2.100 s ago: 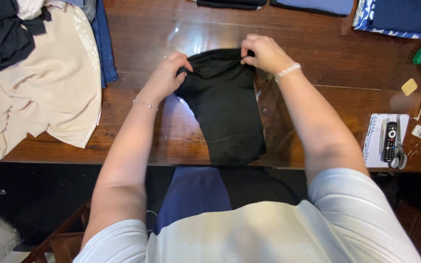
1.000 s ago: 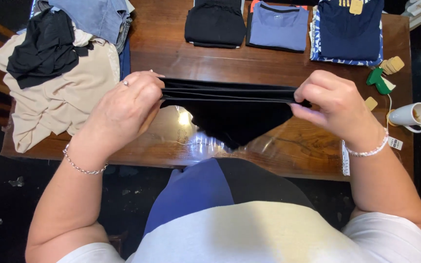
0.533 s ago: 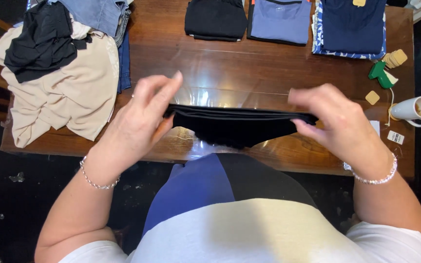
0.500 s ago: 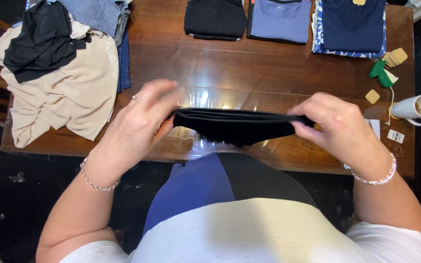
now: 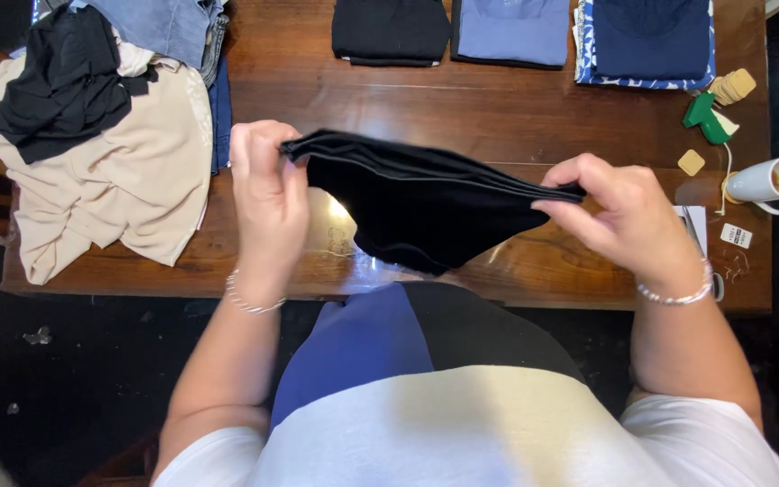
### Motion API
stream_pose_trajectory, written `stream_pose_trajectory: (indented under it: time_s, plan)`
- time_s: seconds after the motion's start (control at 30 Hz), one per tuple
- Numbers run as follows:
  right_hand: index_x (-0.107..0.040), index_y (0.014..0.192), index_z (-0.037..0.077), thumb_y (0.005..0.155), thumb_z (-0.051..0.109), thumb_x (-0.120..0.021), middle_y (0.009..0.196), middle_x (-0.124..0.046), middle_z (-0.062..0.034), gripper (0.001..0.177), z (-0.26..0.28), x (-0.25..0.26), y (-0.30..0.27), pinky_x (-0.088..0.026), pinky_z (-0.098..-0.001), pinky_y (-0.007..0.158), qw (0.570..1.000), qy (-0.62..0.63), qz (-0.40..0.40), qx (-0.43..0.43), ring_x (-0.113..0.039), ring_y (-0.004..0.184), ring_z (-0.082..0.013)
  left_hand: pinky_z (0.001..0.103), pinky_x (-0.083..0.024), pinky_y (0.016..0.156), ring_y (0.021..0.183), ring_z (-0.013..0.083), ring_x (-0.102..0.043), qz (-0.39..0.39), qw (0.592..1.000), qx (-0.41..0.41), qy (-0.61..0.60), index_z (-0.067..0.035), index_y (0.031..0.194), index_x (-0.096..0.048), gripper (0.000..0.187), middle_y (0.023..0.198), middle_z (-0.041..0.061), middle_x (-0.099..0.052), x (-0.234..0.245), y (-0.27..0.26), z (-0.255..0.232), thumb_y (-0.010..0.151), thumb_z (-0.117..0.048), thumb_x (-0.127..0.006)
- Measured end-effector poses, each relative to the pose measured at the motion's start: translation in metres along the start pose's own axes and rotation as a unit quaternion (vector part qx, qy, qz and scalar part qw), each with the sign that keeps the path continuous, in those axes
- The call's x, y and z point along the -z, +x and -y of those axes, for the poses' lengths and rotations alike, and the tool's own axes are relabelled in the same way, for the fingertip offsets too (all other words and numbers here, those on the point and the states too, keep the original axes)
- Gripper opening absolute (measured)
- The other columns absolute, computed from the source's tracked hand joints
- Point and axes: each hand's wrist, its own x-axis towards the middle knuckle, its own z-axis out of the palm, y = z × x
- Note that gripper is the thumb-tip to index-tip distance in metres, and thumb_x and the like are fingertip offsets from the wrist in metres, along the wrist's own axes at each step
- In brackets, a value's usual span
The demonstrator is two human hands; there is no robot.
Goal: Folding various items of clothing including athletic shorts and denim shorts on a wooden table.
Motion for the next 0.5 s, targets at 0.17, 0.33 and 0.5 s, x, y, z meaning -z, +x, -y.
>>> stream_pose_trajectory:
  time_s: [0.17, 0.33, 0.5]
  plan:
    - [-0.068, 0.103, 0.0, 0.098, 0.007, -0.078, 0.093, -0.071, -0.0117, 0.013, 0.024, -0.021, -0.004, -0.053, -0.0336, 0.077, 0.992, 0.1, -0.071, 0.013, -0.067, 0.078, -0.0223, 0.044, -0.054, 0.095, 0.103, 0.0358, -0.066, -0.092, 0.991, -0.097, -0.031, 0.0, 0.125, -0.057, 0.023, 0.114, 0.019, -0.063, -0.04, -0.021, 0.063, 0.106, -0.002, -0.043]
    - [-0.075, 0.108, 0.007, 0.104, 0.011, -0.082, 0.082, -0.071, -0.0058, 0.009, -0.025, -0.06, -0.028, -0.054, -0.0364, 0.073, 0.969, 0.126, -0.198, -0.074, -0.063, 0.068, -0.025, 0.04, -0.063, 0.083, 0.085, 0.0307, -0.079, -0.129, 0.981, -0.141, 0.021, -0.007, 0.109, -0.076, 0.015, 0.097, 0.005, -0.081, -0.027, -0.023, 0.1, 0.111, -0.018, -0.065]
    - [-0.056, 0.103, -0.001, 0.112, 0.013, -0.063, 0.097, -0.074, -0.0216, 0.018, 0.017, -0.078, 0.006, -0.058, -0.0476, 0.086, 0.93, 0.201, -0.307, 0.019, -0.073, 0.087, -0.04, 0.04, -0.055, 0.072, 0.07, 0.0262, -0.063, -0.096, 0.99, -0.038, -0.096, -0.006, 0.103, -0.063, 0.024, 0.085, 0.012, -0.066, -0.028, -0.024, 0.072, 0.117, -0.019, -0.049]
